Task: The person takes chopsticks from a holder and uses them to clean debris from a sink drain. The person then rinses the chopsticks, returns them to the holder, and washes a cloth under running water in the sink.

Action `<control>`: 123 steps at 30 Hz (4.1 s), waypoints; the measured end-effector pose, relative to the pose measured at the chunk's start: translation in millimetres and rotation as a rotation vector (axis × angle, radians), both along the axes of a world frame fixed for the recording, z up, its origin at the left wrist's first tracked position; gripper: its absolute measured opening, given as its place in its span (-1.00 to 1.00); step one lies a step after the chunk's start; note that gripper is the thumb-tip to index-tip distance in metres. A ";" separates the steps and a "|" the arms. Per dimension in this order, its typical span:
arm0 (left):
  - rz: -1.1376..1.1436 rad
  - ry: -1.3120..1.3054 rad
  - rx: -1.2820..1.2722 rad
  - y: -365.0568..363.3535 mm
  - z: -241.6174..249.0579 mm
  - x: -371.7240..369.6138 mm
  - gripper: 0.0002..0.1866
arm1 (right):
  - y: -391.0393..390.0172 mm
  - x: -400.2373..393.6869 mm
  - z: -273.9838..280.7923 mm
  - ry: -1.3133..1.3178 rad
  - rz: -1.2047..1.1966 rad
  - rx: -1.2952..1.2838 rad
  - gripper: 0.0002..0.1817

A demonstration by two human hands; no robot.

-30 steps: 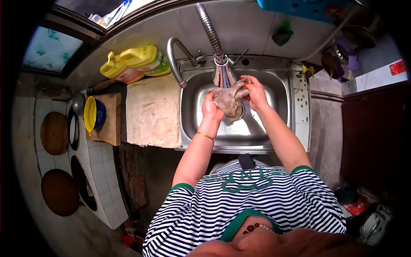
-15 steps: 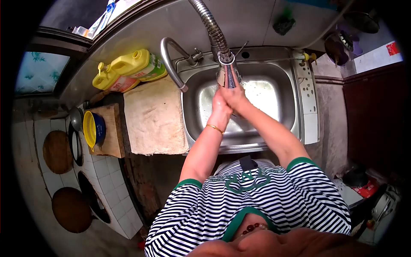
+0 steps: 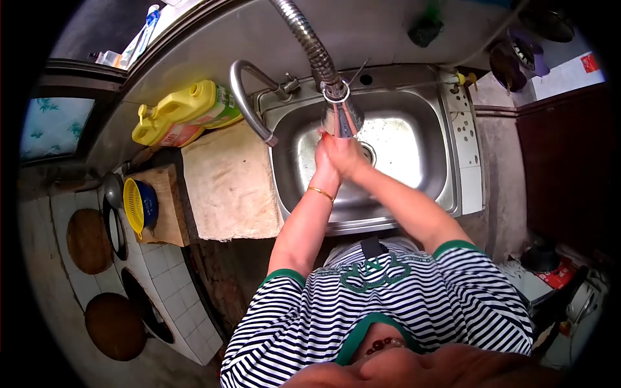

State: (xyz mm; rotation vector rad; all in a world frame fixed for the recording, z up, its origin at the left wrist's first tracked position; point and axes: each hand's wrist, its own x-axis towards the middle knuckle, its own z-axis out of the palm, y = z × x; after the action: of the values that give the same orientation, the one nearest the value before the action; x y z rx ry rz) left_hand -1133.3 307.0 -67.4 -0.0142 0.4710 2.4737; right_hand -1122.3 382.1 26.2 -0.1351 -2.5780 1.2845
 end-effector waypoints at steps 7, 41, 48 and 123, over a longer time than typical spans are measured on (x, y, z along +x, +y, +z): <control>0.180 -0.441 -0.295 11.9 7.4 -7.1 -0.71 | 22.1 -15.3 9.7 -0.373 0.004 -0.056 -0.59; 0.171 -0.202 -0.695 -8.6 87.0 -3.6 -0.65 | 122.1 -37.8 -52.6 -0.513 -0.025 -0.841 -0.69; 0.059 0.134 -1.005 -19.2 82.0 -8.9 -0.55 | 128.6 -20.9 -6.6 -0.764 0.663 -0.531 -0.76; 0.165 -0.238 -0.481 6.8 20.2 -7.5 -0.73 | 26.7 2.8 33.6 -0.476 0.124 0.003 -0.55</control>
State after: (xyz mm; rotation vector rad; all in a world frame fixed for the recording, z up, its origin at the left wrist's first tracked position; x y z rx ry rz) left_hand -1140.8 313.8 -47.2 -0.5545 0.9767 2.4119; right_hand -1119.5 408.9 59.8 -0.3196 -3.0254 1.4365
